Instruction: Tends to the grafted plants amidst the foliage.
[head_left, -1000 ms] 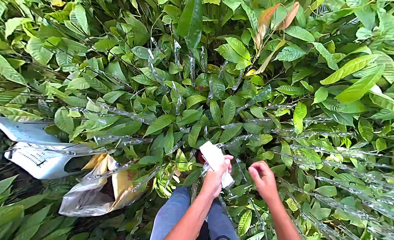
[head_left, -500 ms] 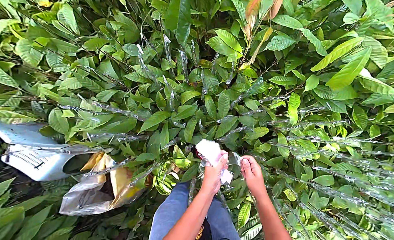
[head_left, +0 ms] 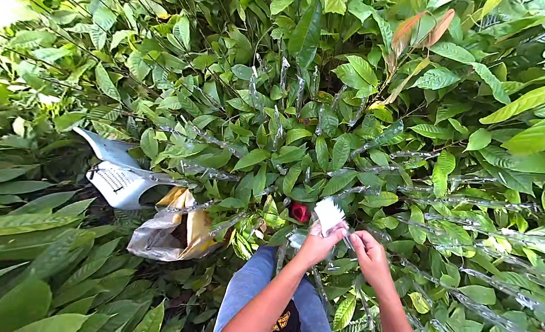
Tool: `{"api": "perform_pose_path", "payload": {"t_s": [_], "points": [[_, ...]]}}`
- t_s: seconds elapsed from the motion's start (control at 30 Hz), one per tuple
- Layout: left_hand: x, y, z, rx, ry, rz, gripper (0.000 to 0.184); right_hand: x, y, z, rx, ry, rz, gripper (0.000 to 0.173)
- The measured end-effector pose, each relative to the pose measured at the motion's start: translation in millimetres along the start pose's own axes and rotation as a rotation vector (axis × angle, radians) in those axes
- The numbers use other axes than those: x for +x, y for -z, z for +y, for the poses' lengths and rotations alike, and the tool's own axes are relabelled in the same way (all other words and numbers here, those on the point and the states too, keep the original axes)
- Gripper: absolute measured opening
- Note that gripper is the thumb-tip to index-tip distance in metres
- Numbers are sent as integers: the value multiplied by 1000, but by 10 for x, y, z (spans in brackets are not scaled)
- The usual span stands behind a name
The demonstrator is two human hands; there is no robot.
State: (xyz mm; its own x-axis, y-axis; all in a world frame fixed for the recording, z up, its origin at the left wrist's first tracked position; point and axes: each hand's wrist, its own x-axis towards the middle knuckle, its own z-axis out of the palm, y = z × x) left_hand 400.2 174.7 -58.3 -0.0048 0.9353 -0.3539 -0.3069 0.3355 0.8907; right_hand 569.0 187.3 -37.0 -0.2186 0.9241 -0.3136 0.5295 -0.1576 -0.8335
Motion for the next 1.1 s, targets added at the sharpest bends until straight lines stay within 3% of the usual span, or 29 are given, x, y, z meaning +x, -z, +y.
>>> {"api": "perform_pose_path", "payload": {"t_s": [0.17,0.3,0.5,0.63,0.77,0.87,0.97,1.1], "points": [[-18,20,-53,-57,33,98,14,12,-18,111,80,99,-21,24],[-57,13,-67,-63,16,121,12,59,8,121,-44,174,-38,29],[-30,-75,-89,-113,-22,211,12,137,-68,114,240,87,-13,14],[-11,-132,-84,-150,41,325,26,178,-82,104,178,121,22,28],[69,-65,-149,-190,-4,279,17,260,42,90,161,120,-98,22],[87,-78,-138,-191,44,292,15,398,276,85,44,221,-147,24],[120,-46,-133,-218,87,332,6,720,797,69,-236,245,-3,30],[113,80,-136,-212,103,350,3,1448,1614,188,-556,-151,176,30]]}}
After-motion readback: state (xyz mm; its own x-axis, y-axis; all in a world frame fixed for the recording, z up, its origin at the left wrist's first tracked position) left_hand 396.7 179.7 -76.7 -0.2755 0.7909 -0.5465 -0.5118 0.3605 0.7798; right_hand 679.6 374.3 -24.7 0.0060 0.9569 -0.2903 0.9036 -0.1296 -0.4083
